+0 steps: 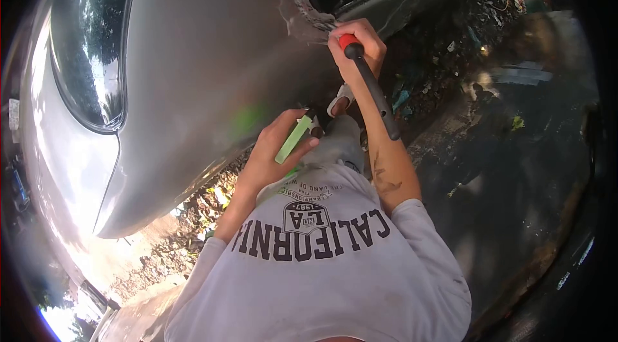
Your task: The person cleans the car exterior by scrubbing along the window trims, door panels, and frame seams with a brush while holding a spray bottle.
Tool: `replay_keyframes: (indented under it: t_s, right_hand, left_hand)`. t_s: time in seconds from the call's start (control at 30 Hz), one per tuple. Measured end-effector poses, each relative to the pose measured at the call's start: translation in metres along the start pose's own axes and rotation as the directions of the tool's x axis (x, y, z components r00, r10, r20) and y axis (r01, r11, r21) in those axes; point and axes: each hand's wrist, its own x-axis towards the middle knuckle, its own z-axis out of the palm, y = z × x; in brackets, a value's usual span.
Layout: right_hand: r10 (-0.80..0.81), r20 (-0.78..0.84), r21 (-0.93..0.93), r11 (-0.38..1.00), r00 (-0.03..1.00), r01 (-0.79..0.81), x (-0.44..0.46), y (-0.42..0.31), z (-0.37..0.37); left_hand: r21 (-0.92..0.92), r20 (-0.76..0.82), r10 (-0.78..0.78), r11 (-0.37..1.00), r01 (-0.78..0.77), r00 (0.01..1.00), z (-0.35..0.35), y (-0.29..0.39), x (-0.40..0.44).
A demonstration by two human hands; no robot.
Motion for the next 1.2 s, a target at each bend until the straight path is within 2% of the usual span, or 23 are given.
replay_keyframes:
  t_s: [0.03,0.1,0.13,0.2,0.23,0.27,0.3,0.4,0.47,0.5,0.53,0.6,0.63,0.7,0.73,0.8,0.93,1.0,1.03,1.07,1.13,1.17,1.2]
  right_hand:
    - [-0.007,-0.003,0.001,1.0,1.0,0.007,0.001,-0.001,0.003]
    - [-0.047,-0.017,0.032,0.998,0.999,0.048,0.008,-0.019,0.018]
    - [-0.106,0.021,0.089,0.991,0.994,0.104,0.014,-0.032,0.024]
    - [-0.122,0.075,0.08,0.99,0.99,0.116,0.01,-0.029,0.023]
    - [-0.108,0.068,0.003,0.994,0.992,0.108,0.005,-0.019,0.014]
    - [-0.108,0.065,-0.07,0.991,0.992,0.112,-0.002,-0.002,0.001]
    - [0.007,0.037,-0.074,0.997,0.999,-0.005,0.0,0.0,-0.008]
    - [0.044,0.047,0.022,0.999,0.998,-0.045,-0.002,0.001,-0.018]
    - [0.097,-0.071,0.069,0.993,0.993,-0.092,-0.002,-0.002,-0.026]
    - [0.172,-0.09,0.059,0.984,0.981,-0.167,-0.01,0.007,-0.035]
    - [0.243,-0.095,0.076,0.969,0.966,-0.236,-0.015,0.013,-0.044]
    - [0.339,-0.103,0.148,0.935,0.935,-0.323,-0.027,0.016,-0.062]
    - [0.338,-0.105,0.146,0.935,0.935,-0.322,-0.031,0.016,-0.07]
    - [0.459,-0.022,0.2,0.872,0.888,-0.446,-0.038,0.015,-0.083]
    - [0.462,-0.026,0.198,0.872,0.887,-0.448,-0.04,0.014,-0.088]
    - [0.352,-0.013,0.121,0.93,0.936,-0.347,-0.039,0.009,-0.094]
    - [0.326,0.048,0.088,0.94,0.944,-0.329,-0.026,-0.011,-0.09]
    - [0.501,0.103,0.124,0.85,0.859,-0.511,-0.017,-0.026,-0.078]
    - [0.43,0.099,0.089,0.894,0.897,-0.439,-0.012,-0.027,-0.072]
    - [0.427,0.102,0.092,0.895,0.898,-0.436,-0.006,-0.029,-0.064]
    - [0.204,0.096,0.148,0.965,0.974,-0.217,0.006,-0.039,-0.046]
    - [0.102,0.096,0.103,0.988,0.99,-0.111,0.012,-0.048,-0.034]
    - [0.024,0.09,0.153,0.987,0.996,-0.038,0.013,-0.054,-0.021]
  left_hand:
    - [0.0,-0.008,0.0,1.0,0.0,1.0,0.004,0.001,0.003]
    - [-0.187,-0.138,-0.107,0.979,0.08,0.985,0.014,0.001,0.009]
    - [-0.182,-0.132,-0.117,0.979,0.092,0.984,0.014,0.006,0.012]
    - [-0.143,-0.123,-0.194,0.974,0.176,0.973,0.007,0.022,0.02]
    - [-0.218,-0.193,-0.135,0.972,0.092,0.972,0.01,0.027,0.024]
    - [-0.218,-0.203,-0.125,0.973,0.079,0.971,0.011,0.029,0.028]
    - [-0.194,-0.245,-0.125,0.978,0.078,0.961,0.012,0.031,0.032]
    - [-0.136,-0.336,-0.128,0.987,0.087,0.933,0.018,0.028,0.047]
    - [-0.11,-0.392,-0.116,0.991,0.078,0.913,0.024,0.03,0.063]
    - [-0.143,-0.403,-0.166,0.983,0.117,0.9,0.024,0.036,0.071]
    - [-0.176,-0.408,-0.216,0.972,0.156,0.887,0.024,0.039,0.076]
    - [-0.16,-0.45,-0.219,0.974,0.163,0.866,0.027,0.037,0.084]
    - [-0.145,-0.488,-0.218,0.975,0.168,0.845,0.029,0.037,0.087]
    - [-0.199,-0.51,-0.233,0.968,0.15,0.828,0.033,0.044,0.09]
    - [-0.251,-0.535,-0.251,0.959,0.132,0.807,0.034,0.046,0.09]
    - [-0.26,-0.512,-0.27,0.954,0.152,0.815,0.033,0.043,0.089]
    - [-0.32,-0.51,-0.313,0.934,0.161,0.801,0.032,0.042,0.087]
    - [-0.281,-0.518,-0.28,0.948,0.149,0.808,0.03,0.044,0.084]
    - [-0.242,-0.524,-0.252,0.96,0.141,0.814,0.029,0.045,0.082]
    - [-0.242,-0.528,-0.251,0.96,0.14,0.811,0.027,0.043,0.08]
    - [-0.233,-0.495,-0.29,0.952,0.197,0.819,0.025,0.038,0.075]
    - [-0.235,-0.496,-0.29,0.952,0.195,0.818,0.026,0.033,0.073]
    - [-0.213,-0.514,-0.249,0.964,0.159,0.821,0.027,0.027,0.071]
